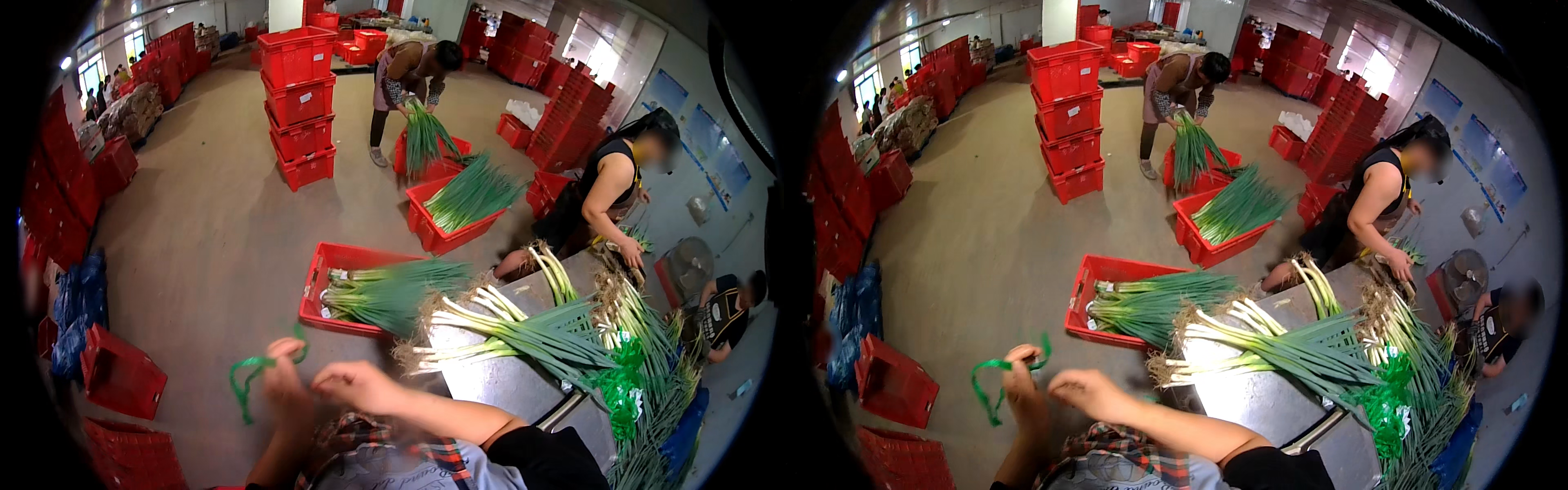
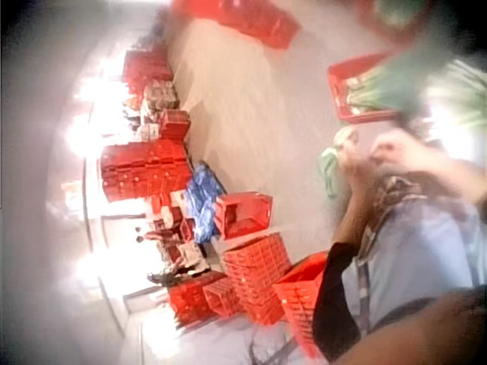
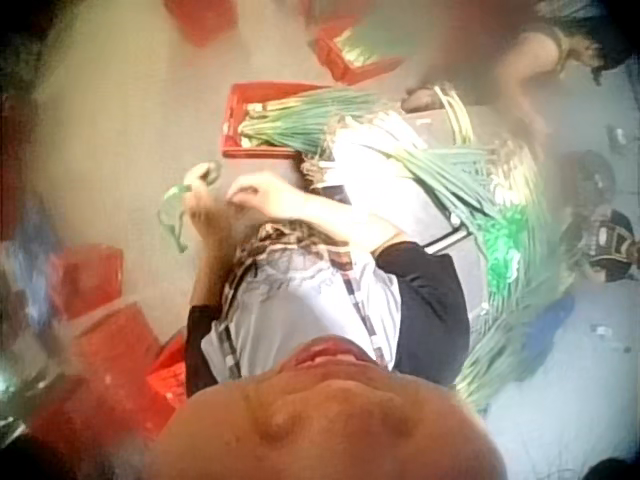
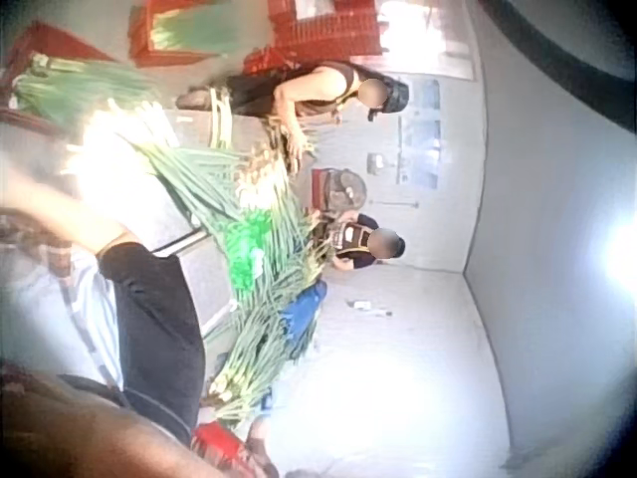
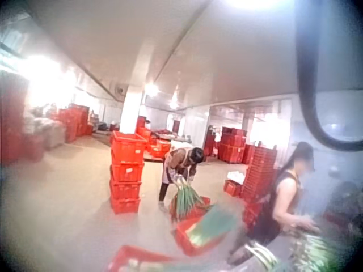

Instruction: The person takes bunches of leeks from a bin, weighs them on a digital scale, bundles them with green mesh netting, and secures the bundles with a green tie.

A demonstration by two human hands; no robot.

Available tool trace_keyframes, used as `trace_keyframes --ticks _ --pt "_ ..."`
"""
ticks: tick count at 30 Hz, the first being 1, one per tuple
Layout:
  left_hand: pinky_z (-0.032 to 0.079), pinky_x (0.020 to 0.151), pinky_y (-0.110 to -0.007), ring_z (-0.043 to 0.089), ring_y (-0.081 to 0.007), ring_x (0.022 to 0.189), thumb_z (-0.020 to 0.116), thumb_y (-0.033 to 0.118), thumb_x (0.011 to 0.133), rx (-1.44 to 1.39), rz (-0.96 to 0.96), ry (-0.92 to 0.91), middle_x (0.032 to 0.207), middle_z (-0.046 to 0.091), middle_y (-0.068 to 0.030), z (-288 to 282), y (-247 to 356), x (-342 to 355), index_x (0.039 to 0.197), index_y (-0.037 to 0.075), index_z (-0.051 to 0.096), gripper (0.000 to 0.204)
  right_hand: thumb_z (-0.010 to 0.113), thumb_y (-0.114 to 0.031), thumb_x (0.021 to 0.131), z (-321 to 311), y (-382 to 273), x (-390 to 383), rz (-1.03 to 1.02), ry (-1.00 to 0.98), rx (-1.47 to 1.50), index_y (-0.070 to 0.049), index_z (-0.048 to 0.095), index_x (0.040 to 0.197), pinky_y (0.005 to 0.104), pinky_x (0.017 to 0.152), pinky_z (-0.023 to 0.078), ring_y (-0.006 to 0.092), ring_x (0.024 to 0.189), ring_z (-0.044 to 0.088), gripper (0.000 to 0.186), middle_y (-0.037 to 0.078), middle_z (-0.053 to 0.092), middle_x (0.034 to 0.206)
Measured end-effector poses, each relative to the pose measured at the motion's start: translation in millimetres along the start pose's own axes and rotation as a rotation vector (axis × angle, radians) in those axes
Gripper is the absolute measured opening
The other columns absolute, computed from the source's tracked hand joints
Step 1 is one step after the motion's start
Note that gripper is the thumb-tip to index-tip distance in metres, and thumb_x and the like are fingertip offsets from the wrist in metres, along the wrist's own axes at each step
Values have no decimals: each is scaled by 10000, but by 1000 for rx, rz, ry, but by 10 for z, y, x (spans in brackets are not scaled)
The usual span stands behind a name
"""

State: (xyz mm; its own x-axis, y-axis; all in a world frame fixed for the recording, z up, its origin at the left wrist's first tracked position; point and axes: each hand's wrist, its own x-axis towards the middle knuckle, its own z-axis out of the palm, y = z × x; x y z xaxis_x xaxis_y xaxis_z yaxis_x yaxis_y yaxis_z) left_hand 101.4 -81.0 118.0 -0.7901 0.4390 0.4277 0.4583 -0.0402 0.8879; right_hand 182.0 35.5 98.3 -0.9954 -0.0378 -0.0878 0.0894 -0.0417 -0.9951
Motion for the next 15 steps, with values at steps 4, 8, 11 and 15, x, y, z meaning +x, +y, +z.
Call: trace_keyframes --ticks 4,8,11,15 --pt "299 934 -307 417 -217 1076 297 172 907 -226 -167 -251 1214 381 -136 279 -185 -78 1064 -31 481 316 594 -71 754 -28 -20 -82 -350 449 -328 -33 499 1044 308 826 375 154 978 447 307 94 510 1002" --pt "279 958 -313 387 -198 1120 334 190 911 -118 -177 -417 1246 370 -124 412 -306 -34 1083 -53 508 345 517 -85 842 -39 257 -238 -83 513 175 10 558 941 234 664 435 96 696 531 144 17 574 761" --pt "305 937 -306 431 -190 1068 347 214 918 -332 -336 -427 1165 453 -127 315 -284 14 1083 -55 512 356 470 -103 878 -27 277 -545 109 460 351 23 551 971 214 636 409 72 651 460 176 6 533 749" --pt "403 814 -273 524 -161 888 322 217 929 -530 -569 -455 974 555 -120 294 -368 -57 1125 -30 466 347 448 -100 888 97 366 -814 74 467 545 21 519 1057 204 593 385 72 611 426 219 14 520 730"
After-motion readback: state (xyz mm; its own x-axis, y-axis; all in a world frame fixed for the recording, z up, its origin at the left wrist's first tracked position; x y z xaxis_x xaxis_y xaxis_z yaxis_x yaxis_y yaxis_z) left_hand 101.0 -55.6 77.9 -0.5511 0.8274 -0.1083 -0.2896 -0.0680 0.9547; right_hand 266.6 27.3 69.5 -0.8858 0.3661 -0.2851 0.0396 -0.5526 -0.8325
